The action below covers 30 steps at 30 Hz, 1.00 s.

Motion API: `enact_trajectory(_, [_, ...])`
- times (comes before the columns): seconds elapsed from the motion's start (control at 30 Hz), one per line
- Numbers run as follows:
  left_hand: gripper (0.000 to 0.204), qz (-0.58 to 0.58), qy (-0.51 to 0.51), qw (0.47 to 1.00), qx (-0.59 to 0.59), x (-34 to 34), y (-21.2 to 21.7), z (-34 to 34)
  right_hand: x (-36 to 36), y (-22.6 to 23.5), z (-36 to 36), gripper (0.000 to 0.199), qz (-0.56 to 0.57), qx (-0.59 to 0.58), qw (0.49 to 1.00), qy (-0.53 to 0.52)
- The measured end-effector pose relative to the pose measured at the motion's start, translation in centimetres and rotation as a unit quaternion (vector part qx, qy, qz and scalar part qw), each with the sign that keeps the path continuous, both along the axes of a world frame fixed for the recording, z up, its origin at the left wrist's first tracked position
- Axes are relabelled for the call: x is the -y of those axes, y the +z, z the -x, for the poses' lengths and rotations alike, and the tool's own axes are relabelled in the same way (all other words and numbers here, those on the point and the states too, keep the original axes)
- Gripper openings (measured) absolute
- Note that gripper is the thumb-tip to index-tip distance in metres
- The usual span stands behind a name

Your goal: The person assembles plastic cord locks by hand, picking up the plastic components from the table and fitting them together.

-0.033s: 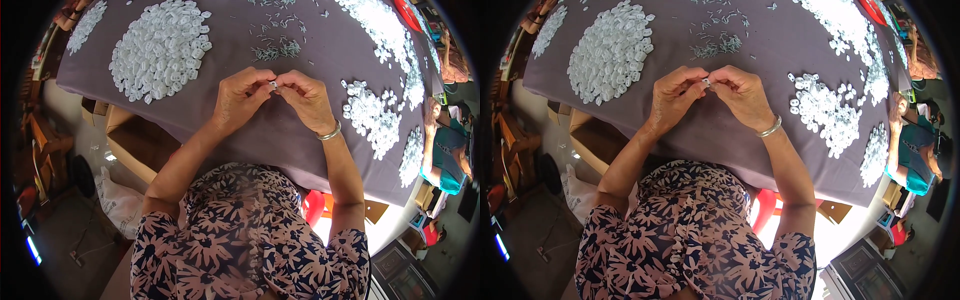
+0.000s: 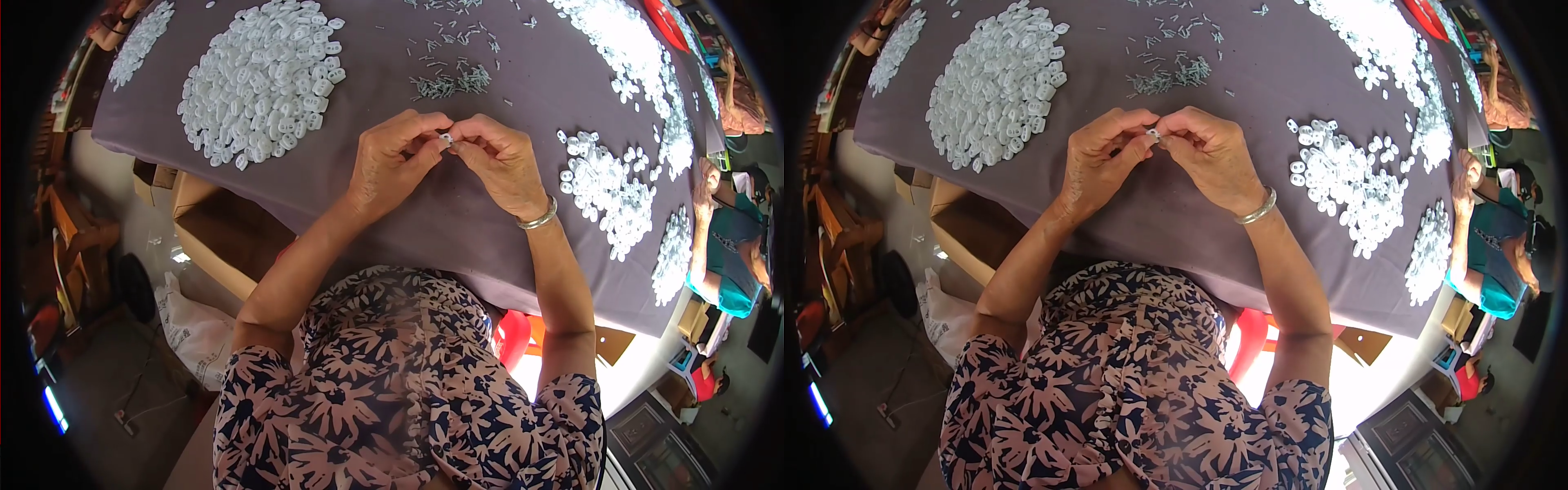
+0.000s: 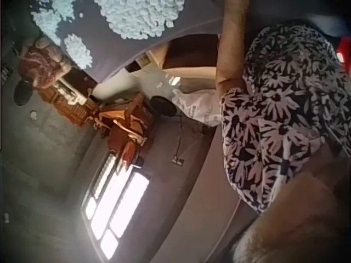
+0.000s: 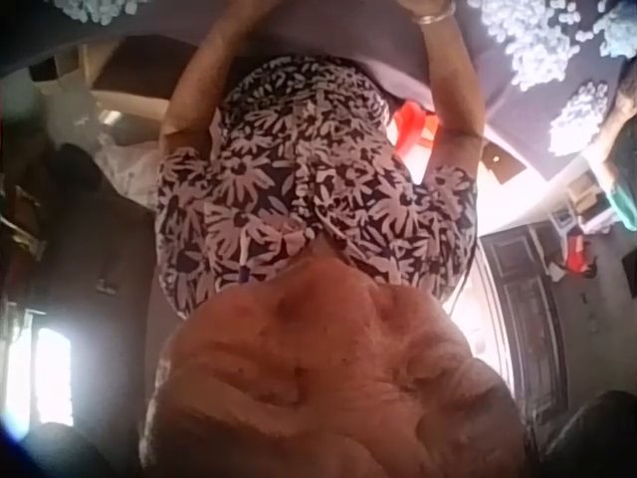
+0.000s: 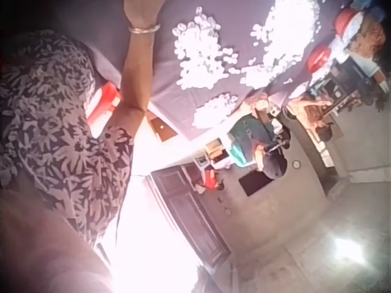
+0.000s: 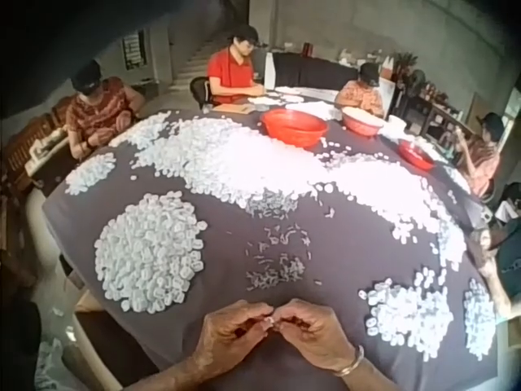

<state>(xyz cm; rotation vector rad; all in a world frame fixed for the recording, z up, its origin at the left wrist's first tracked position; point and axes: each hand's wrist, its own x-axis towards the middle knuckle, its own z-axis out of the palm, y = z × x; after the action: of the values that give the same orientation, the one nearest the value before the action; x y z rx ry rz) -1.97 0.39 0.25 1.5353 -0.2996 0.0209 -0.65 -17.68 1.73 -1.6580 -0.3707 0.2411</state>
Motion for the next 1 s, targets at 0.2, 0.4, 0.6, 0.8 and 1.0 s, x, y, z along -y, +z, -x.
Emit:
enact_trajectory(0.2, [0.014, -0.026, 0.019, 0.999, 0.019, 0.0, -0.2, 0.1, -0.6, 0.4, 0.3, 0.007, -0.005, -0.011, 0.999, -0.036])
enact_trajectory(0.4, [0.012, 0.064, -0.002, 0.996, -0.062, -0.4, -0.1, 0.5, -1.1, 1.1, 1.0, 0.006, -0.036, -0.152, 0.987, -0.032])
enact_trajectory(0.6, [0.014, 0.104, -0.034, 0.991, -0.076, -0.3, 0.0, 0.3, -0.6, -0.1, 0.5, 0.005, 0.017, 0.032, 0.999, -0.006])
enact_trajectory(0.8, [0.016, 0.069, -0.053, 0.993, -0.079, -0.5, -0.4, 0.1, 0.3, 0.3, 0.1, 0.004, 0.072, 0.071, 0.995, 0.016])
enact_trajectory(1.0, [0.024, 0.074, 0.009, 0.994, -0.074, -0.4, -0.1, -0.2, 2.8, 2.4, -1.6, 0.004, 0.078, 0.067, 0.985, -0.138])
